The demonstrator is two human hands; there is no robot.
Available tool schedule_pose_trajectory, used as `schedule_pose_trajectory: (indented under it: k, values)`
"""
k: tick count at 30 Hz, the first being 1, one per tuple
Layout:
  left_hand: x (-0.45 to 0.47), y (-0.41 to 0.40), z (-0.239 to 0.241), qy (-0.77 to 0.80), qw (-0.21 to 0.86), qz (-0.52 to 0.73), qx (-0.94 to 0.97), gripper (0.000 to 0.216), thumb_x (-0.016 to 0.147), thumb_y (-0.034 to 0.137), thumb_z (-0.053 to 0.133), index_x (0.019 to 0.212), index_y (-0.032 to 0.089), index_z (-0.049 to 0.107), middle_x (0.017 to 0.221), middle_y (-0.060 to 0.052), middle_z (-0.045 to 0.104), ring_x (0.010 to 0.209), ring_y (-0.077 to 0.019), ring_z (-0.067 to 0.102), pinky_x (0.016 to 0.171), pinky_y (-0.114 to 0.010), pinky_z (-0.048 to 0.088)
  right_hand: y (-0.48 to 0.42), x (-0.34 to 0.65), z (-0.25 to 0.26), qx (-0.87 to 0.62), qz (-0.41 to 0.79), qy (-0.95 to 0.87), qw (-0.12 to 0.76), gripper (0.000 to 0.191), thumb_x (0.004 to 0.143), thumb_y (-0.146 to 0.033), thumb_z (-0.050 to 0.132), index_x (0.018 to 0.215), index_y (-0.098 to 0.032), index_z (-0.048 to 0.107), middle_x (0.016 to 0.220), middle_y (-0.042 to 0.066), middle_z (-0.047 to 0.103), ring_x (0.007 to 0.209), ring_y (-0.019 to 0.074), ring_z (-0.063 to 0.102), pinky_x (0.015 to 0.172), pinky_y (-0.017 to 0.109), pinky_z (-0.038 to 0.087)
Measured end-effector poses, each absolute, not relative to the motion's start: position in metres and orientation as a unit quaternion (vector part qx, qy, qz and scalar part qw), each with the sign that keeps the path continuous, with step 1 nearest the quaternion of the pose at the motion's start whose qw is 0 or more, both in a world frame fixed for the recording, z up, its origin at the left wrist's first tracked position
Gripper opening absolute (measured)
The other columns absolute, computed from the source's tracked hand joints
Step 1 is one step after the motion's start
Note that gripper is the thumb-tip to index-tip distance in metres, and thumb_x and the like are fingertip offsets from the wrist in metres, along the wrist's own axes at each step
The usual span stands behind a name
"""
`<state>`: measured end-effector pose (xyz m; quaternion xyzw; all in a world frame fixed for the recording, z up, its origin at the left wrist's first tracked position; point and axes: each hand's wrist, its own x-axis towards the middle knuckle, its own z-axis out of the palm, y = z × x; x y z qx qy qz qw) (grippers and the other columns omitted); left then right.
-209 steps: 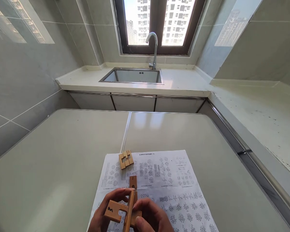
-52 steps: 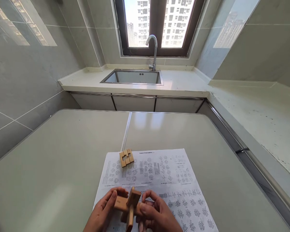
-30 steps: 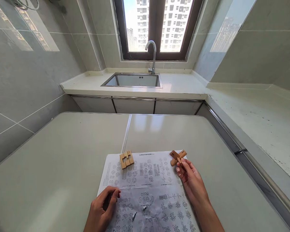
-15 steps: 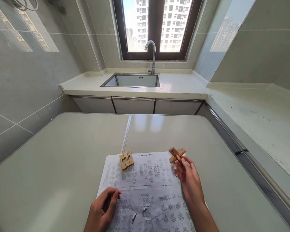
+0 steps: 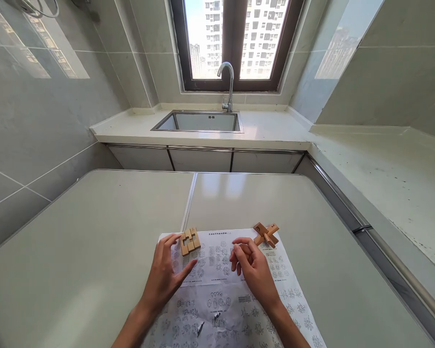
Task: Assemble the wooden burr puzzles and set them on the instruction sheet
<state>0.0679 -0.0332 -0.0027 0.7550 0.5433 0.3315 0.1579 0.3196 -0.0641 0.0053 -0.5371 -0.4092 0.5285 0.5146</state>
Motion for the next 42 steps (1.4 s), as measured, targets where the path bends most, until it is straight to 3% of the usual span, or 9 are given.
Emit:
schedule_pose_trajectory:
  k: [4, 10, 25, 31, 42]
  values:
    - [0.072, -0.006, -0.013, 0.531, 0.134, 0.292, 0.784, 0.079, 0.082, 0.046, 0.079, 0.146, 0.027, 0.038, 0.138, -0.013, 0.055, 0.123, -0.0332, 0.054, 0.104, -0.05, 0.043, -0.047, 0.309, -0.002, -0.525, 0.511, -0.49, 0.472, 0.042, 0.096, -0.061, 0.057, 0.102, -0.02, 0.061, 0.074, 0.001, 0.064, 0.062, 0.0168, 0.059, 0.057, 0.027, 0.044]
    - [0.07, 0.008, -0.014, 0.521, 0.156, 0.275, 0.793, 0.077, 0.079, 0.043, 0.083, 0.142, 0.026, 0.042, 0.128, -0.01, 0.062, 0.115, -0.0308, 0.059, 0.099, -0.047, 0.046, -0.042, 0.302, -0.012, -0.522, 0.469, -0.576, 0.419, 0.036, 0.101, -0.055, 0.049, 0.098, -0.021, 0.061, 0.073, 0.001, 0.065, 0.059, 0.0162, 0.058, 0.057, 0.027, 0.044]
    - [0.067, 0.011, -0.014, 0.457, 0.23, 0.276, 0.814, 0.07, 0.081, 0.036, 0.082, 0.14, 0.028, 0.044, 0.127, -0.009, 0.063, 0.115, -0.0288, 0.064, 0.098, -0.047, 0.055, -0.042, 0.306, -0.023, -0.519, 0.475, -0.55, 0.45, 0.037, 0.1, -0.055, 0.053, 0.1, -0.019, 0.065, 0.069, 0.001, 0.063, 0.053, 0.0144, 0.055, 0.053, 0.026, 0.044]
    - [0.083, 0.006, -0.012, 0.403, 0.268, 0.272, 0.832, 0.072, 0.076, 0.024, 0.084, 0.138, 0.028, 0.047, 0.128, -0.009, 0.063, 0.12, -0.0287, 0.062, 0.101, -0.046, 0.055, -0.042, 0.307, -0.026, -0.523, 0.48, -0.542, 0.45, 0.036, 0.1, -0.054, 0.054, 0.1, -0.019, 0.064, 0.069, 0.0, 0.062, 0.055, 0.0151, 0.054, 0.055, 0.027, 0.044]
    - [0.1, 0.001, -0.013, 0.361, 0.304, 0.249, 0.846, 0.076, 0.072, 0.022, 0.088, 0.136, 0.027, 0.047, 0.123, -0.008, 0.065, 0.118, -0.029, 0.06, 0.099, -0.046, 0.055, -0.041, 0.314, -0.029, -0.556, 0.402, -0.575, 0.445, 0.028, 0.101, -0.046, 0.053, 0.098, -0.021, 0.065, 0.07, 0.0, 0.063, 0.06, 0.0164, 0.054, 0.057, 0.027, 0.043]
